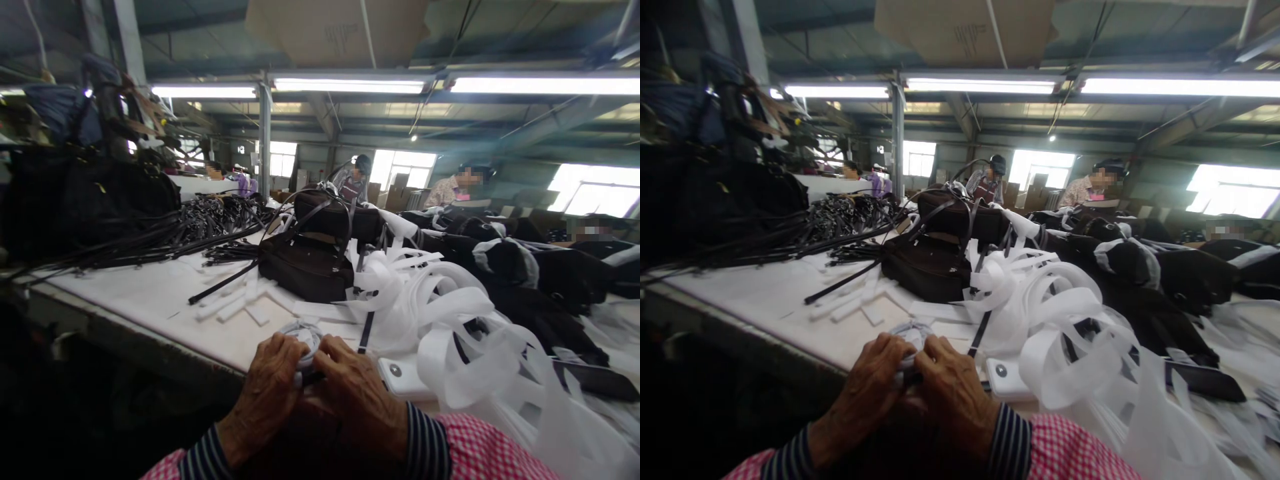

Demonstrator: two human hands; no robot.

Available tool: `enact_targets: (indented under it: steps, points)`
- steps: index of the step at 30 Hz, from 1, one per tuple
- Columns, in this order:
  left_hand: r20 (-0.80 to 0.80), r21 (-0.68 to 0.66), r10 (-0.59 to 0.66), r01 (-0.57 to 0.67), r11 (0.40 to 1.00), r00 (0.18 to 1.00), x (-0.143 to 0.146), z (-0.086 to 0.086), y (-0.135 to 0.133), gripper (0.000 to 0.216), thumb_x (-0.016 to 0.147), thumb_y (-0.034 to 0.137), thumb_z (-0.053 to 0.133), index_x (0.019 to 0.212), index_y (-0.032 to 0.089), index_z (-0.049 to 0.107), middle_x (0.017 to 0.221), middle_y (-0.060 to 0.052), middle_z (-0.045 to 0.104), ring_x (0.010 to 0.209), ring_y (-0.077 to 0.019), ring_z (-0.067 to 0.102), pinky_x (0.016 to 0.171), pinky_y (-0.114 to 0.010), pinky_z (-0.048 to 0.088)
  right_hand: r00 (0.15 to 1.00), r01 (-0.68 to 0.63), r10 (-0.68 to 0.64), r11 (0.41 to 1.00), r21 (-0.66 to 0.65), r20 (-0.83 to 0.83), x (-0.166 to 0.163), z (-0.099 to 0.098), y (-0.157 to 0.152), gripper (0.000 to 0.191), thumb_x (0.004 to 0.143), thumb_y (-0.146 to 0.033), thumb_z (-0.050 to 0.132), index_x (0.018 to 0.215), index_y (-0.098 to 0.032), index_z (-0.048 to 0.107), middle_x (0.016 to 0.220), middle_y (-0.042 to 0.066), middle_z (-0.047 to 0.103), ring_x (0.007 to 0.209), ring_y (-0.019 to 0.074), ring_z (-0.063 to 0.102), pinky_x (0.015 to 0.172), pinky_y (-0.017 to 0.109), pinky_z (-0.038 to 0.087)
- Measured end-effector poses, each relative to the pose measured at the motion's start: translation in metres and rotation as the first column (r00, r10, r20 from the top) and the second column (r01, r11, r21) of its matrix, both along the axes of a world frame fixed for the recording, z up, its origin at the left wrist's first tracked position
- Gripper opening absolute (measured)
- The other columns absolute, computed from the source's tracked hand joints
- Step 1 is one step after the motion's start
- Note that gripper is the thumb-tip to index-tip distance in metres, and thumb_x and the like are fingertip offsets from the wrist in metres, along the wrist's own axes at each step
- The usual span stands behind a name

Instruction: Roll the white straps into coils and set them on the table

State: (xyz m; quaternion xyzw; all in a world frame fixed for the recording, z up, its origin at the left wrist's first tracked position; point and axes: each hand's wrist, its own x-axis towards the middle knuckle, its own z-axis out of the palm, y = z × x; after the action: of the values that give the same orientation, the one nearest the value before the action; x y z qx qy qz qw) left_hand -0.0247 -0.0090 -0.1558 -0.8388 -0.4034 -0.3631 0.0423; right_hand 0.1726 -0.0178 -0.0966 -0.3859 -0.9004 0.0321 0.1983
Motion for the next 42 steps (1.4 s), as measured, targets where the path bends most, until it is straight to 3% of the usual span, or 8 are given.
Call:
enact_targets:
  steps: [4, 9, 15, 21, 28, 34, 37, 42]
  points:
    - [-0.004, -0.118, -0.096, 0.094, 0.988, 0.995, -0.009, 0.016, -0.01, 0.048, 0.085, 0.019, 0.068, 0.129, 0.02, 0.049, 0.125, -0.011, 0.058, 0.117, -0.032, 0.049, 0.1, -0.051, 0.044, 0.999, -0.026, 0.026, 1.0, 0.0, 0.038, -0.001, -0.01, 0.004, 0.017, 0.096, -0.031, 0.068, 0.109, -0.02, 0.065, 0.107, 0.006, 0.063, 0.096, 0.0211, 0.057, 0.077, 0.031, 0.045]
    - [0.027, -0.351, -0.108, 0.111, 0.93, 0.994, -0.012, 0.036, -0.009, 0.012, 0.106, 0.026, 0.049, 0.109, 0.026, 0.061, 0.11, -0.001, 0.063, 0.106, -0.0224, 0.054, 0.093, -0.038, 0.046, 0.989, -0.094, 0.087, 0.994, 0.048, 0.122, 0.004, -0.008, 0.004, 0.01, 0.098, -0.03, 0.066, 0.099, -0.02, 0.065, 0.102, 0.005, 0.066, 0.096, 0.0217, 0.054, 0.072, 0.031, 0.039]
    - [0.016, -0.38, -0.097, 0.096, 0.92, 0.995, -0.01, 0.049, 0.002, 0.004, 0.098, 0.027, 0.065, 0.096, 0.026, 0.068, 0.096, 0.003, 0.068, 0.1, -0.0206, 0.057, 0.087, -0.034, 0.042, 0.945, -0.16, 0.184, 0.981, -0.107, 0.271, 0.019, 0.028, -0.015, 0.014, 0.092, -0.017, 0.067, 0.082, -0.018, 0.058, 0.089, 0.001, 0.065, 0.083, 0.0175, 0.053, 0.066, 0.031, 0.033]
    - [-0.002, -0.386, -0.04, 0.036, 0.922, 0.999, -0.008, 0.048, 0.002, 0.003, 0.095, 0.027, 0.07, 0.096, 0.027, 0.072, 0.098, 0.002, 0.071, 0.103, -0.0217, 0.059, 0.085, -0.034, 0.042, 0.958, 0.03, 0.049, 0.964, -0.266, 0.284, 0.031, 0.047, -0.016, 0.012, 0.085, -0.008, 0.067, 0.081, -0.017, 0.06, 0.084, 0.001, 0.065, 0.076, 0.0162, 0.056, 0.064, 0.029, 0.032]
    - [-0.004, -0.449, 0.015, -0.016, 0.893, 1.0, -0.006, 0.059, 0.009, 0.008, 0.088, 0.03, 0.071, 0.091, 0.026, 0.077, 0.092, -0.001, 0.072, 0.096, -0.0239, 0.063, 0.084, -0.036, 0.044, 0.989, 0.101, -0.103, 0.995, 0.023, 0.102, -0.012, 0.01, -0.029, 0.026, 0.093, -0.038, 0.071, 0.109, -0.02, 0.063, 0.111, 0.007, 0.066, 0.102, 0.0272, 0.055, 0.079, 0.037, 0.04]
    - [0.041, -0.524, 0.083, -0.05, 0.85, 0.996, -0.007, 0.069, 0.016, 0.018, 0.076, 0.027, 0.073, 0.092, 0.025, 0.081, 0.099, -0.004, 0.075, 0.1, -0.0268, 0.066, 0.093, -0.038, 0.047, 0.969, 0.247, -0.24, 0.948, 0.2, -0.057, -0.045, -0.04, -0.03, 0.01, 0.089, -0.016, 0.07, 0.091, -0.019, 0.061, 0.092, 0.006, 0.067, 0.084, 0.0255, 0.056, 0.073, 0.039, 0.037]
    - [0.067, -0.565, 0.073, -0.023, 0.825, 0.995, -0.008, 0.073, 0.019, 0.019, 0.073, 0.031, 0.074, 0.089, 0.025, 0.082, 0.099, -0.005, 0.076, 0.102, -0.0284, 0.066, 0.092, -0.037, 0.048, 0.987, 0.161, -0.154, 0.964, 0.213, -0.049, -0.046, -0.044, -0.031, 0.015, 0.086, -0.005, 0.064, 0.084, -0.019, 0.058, 0.089, 0.005, 0.066, 0.081, 0.0234, 0.057, 0.07, 0.037, 0.033]
    - [0.105, -0.598, 0.042, 0.029, 0.801, 0.994, -0.01, 0.072, 0.025, 0.019, 0.071, 0.033, 0.077, 0.087, 0.025, 0.082, 0.095, -0.003, 0.078, 0.096, -0.026, 0.068, 0.089, -0.034, 0.05, 0.998, 0.058, -0.057, 0.985, 0.161, -0.01, -0.036, -0.037, -0.04, 0.011, 0.09, -0.012, 0.062, 0.084, -0.019, 0.058, 0.084, 0.003, 0.065, 0.076, 0.0212, 0.056, 0.07, 0.036, 0.031]
